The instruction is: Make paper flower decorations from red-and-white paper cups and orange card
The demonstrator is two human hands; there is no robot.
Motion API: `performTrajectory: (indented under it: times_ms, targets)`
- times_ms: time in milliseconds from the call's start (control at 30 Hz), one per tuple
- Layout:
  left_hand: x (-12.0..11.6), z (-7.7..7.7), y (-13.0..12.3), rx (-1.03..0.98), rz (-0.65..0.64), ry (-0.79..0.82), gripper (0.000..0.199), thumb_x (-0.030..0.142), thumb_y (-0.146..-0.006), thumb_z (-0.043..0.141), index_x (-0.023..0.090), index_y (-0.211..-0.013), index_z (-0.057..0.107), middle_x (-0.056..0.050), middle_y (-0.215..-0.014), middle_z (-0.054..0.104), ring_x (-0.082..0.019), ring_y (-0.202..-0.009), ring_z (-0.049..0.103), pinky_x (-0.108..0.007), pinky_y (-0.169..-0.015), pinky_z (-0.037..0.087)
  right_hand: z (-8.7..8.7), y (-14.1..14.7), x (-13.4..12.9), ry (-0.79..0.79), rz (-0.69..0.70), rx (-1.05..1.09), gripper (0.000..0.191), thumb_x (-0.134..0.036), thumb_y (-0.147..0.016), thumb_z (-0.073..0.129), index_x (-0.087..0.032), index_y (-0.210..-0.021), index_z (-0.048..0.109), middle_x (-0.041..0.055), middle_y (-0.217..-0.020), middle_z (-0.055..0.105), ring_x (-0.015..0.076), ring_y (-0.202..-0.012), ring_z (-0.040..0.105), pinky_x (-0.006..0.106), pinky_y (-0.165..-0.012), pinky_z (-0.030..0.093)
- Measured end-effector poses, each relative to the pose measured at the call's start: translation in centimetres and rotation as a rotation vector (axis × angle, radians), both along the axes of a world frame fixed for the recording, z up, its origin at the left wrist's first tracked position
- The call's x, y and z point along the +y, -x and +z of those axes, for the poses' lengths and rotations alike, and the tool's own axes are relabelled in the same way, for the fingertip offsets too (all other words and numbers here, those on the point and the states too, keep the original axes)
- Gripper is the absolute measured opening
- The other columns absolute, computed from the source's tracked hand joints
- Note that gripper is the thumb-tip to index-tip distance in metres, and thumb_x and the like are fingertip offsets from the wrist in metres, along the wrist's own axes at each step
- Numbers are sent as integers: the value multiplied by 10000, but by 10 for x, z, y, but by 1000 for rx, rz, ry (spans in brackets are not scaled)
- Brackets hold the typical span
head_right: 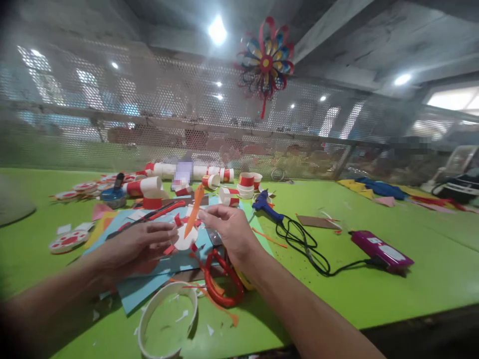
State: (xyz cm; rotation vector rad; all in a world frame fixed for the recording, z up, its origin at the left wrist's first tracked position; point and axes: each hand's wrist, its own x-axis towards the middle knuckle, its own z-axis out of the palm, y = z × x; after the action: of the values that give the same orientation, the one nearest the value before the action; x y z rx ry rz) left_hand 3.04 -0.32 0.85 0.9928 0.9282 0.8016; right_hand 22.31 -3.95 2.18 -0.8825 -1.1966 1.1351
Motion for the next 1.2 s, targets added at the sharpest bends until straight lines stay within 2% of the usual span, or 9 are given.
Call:
performTrajectory:
  times_ms: [100, 167, 300, 400, 567, 800, 1067, 1200]
  targets:
    - [-2, 0, 3, -28, -43, 11, 138, 185, -654, 781, 137, -741, 685, -35, -747, 650, -91, -673, 595, -163, -646, 493, -1, 0, -1, -71, -3, -48, 55, -271, -724, 731, -219, -704, 730, 44, -992, 643, 195, -969, 560, 350, -866, 424]
    - [-3, 1, 6, -28, -55, -15, 161, 227, -655, 786, 146, -763, 699, -34, -752, 649, -97, -662, 590, -181, -642, 494, -1, 0, -1, -93, 11, -73, 55, -268, -750, 711, -225, -725, 733, 48, -1067, 629, 214, -1046, 548, 382, -941, 402]
    - [-5, 2, 9, -22, -94, -56, 176, 277, -659, 782, 165, -767, 699, -31, -770, 659, -112, -652, 593, -216, -635, 492, -1, 5, -3, -93, 17, -139, 75, -276, -769, 698, -221, -729, 728, 48, -1115, 621, 217, -1106, 527, 400, -997, 365]
    - [-8, 1, 8, -39, -119, -67, 154, 272, -687, 759, 176, -794, 703, -29, -776, 680, -110, -665, 601, -213, -657, 486, -1, 11, -6, -41, -8, -201, 94, -293, -759, 707, -218, -705, 726, 54, -1094, 630, 225, -1141, 501, 398, -984, 364]
    - [-11, -2, 6, -87, -179, -91, 172, 270, -707, 747, 175, -847, 714, -39, -824, 709, -115, -698, 610, -213, -694, 483, -2, 12, -7, 1, -21, -293, 108, -305, -780, 687, -217, -733, 730, 58, -1055, 638, 229, -1120, 517, 399, -962, 370]
    - [-9, -2, 7, -80, -115, -124, 186, 295, -691, 760, 190, -842, 731, -28, -790, 706, -106, -667, 603, -208, -684, 485, 1, 16, -10, 73, -34, -267, 145, -326, -732, 717, -196, -667, 718, 60, -1048, 616, 213, -982, 561, 339, -802, 449]
    - [-10, -2, 3, -84, -141, -154, 209, 304, -684, 753, 198, -864, 739, -49, -819, 717, -161, -714, 637, -299, -781, 500, -1, 19, -10, 84, -62, -382, 146, -310, -746, 694, -200, -651, 715, 58, -939, 629, 220, -984, 540, 360, -871, 400]
    - [-12, -3, 1, -79, -122, -169, 196, 304, -673, 760, 200, -838, 737, -38, -818, 718, -157, -719, 636, -285, -773, 498, -2, 19, -10, 55, -93, -452, 168, -311, -777, 655, -197, -660, 691, 44, -887, 626, 209, -907, 553, 357, -833, 402]
